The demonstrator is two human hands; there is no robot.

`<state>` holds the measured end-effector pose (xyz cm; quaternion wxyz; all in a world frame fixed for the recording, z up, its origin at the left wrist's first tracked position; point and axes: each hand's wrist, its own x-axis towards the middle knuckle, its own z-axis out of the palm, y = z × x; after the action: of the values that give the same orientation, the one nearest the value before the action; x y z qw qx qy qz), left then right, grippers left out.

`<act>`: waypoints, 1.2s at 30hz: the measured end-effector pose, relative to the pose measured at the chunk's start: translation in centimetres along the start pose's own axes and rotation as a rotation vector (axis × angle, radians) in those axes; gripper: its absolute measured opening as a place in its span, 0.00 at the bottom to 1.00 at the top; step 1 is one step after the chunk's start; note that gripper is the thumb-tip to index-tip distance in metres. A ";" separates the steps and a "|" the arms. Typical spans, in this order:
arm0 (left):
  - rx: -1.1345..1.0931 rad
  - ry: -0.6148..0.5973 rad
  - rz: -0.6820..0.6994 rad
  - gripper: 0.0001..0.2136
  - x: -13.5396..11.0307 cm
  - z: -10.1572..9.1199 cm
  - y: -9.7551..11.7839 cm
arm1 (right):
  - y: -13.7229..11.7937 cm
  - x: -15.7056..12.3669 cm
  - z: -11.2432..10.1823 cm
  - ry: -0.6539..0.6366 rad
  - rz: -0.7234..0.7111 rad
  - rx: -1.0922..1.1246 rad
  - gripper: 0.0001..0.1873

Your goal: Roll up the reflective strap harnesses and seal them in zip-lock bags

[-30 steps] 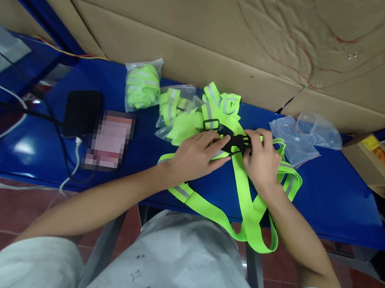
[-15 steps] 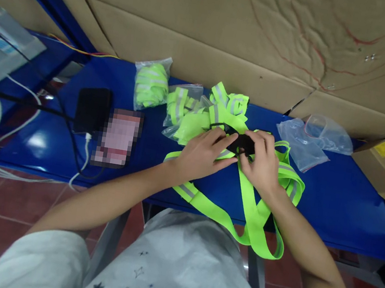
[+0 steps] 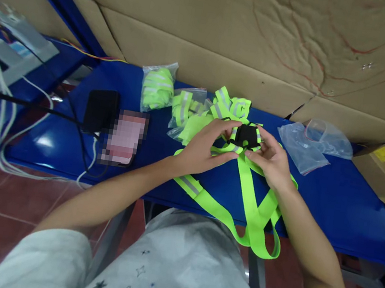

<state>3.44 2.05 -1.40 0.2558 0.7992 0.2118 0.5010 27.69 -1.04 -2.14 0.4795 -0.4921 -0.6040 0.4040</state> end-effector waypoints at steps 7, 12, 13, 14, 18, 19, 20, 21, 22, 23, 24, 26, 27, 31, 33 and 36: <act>-0.270 -0.002 -0.119 0.36 0.0 0.1 -0.1 | -1.8 -0.7 -0.7 0.185 -0.275 -0.470 0.41; -0.323 -0.027 -0.210 0.46 0.0 -0.2 0.1 | -2.5 -1.1 -0.8 0.282 -0.426 -0.683 0.40; -0.315 -0.048 -0.221 0.48 0.0 -0.3 0.1 | -2.5 -1.1 -0.8 0.285 -0.450 -0.683 0.39; -0.299 -0.075 -0.230 0.49 0.0 -0.4 0.1 | -2.5 -1.1 -0.8 0.286 -0.471 -0.679 0.39; -0.189 -0.184 -0.260 0.48 0.0 -0.4 0.0 | -2.6 -1.3 -0.4 0.305 -0.486 -0.698 0.37; -0.173 -0.190 -0.266 0.45 0.0 -0.3 0.1 | -2.6 -1.5 -0.2 0.315 -0.478 -0.712 0.37; -0.163 -0.180 -0.271 0.43 0.0 -0.3 0.1 | -2.7 -1.6 0.0 0.321 -0.470 -0.726 0.37; -0.155 -0.155 -0.274 0.40 -0.1 -0.2 0.1 | -2.8 -1.8 0.2 0.320 -0.464 -0.737 0.37; -0.148 -0.124 -0.275 0.37 -0.1 -0.2 0.2 | -2.9 -1.9 0.4 0.314 -0.464 -0.745 0.37; -0.142 -0.094 -0.273 0.35 -0.1 -0.3 0.3 | -3.0 -2.0 0.5 0.305 -0.468 -0.750 0.38; -0.138 -0.068 -0.271 0.32 -0.1 -0.3 0.3 | -3.1 -2.1 0.6 0.294 -0.477 -0.753 0.38; -0.158 -0.045 -0.270 0.30 0.0 -0.5 0.6 | -3.1 -2.1 0.7 0.261 -0.499 -0.733 0.40; -0.184 -0.044 -0.276 0.29 0.0 -0.5 0.7 | -3.1 -2.0 0.6 0.237 -0.509 -0.702 0.41; -0.349 -0.046 -0.350 0.29 0.2 -0.5 1.2 | -2.9 -1.4 -0.5 0.022 -0.415 -0.421 0.50; -0.489 -0.048 -0.417 0.26 0.4 -0.5 1.3 | -2.9 -1.0 -1.3 -0.163 -0.290 -0.282 0.46; -0.770 -0.083 -0.557 0.23 0.7 -0.6 1.4 | -3.4 -0.8 -2.1 -0.473 -0.107 -0.173 0.32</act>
<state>3.30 1.49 0.23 0.6662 0.5782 0.2064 0.4233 29.12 -2.47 1.46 0.3015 -0.3906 -0.7568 0.4286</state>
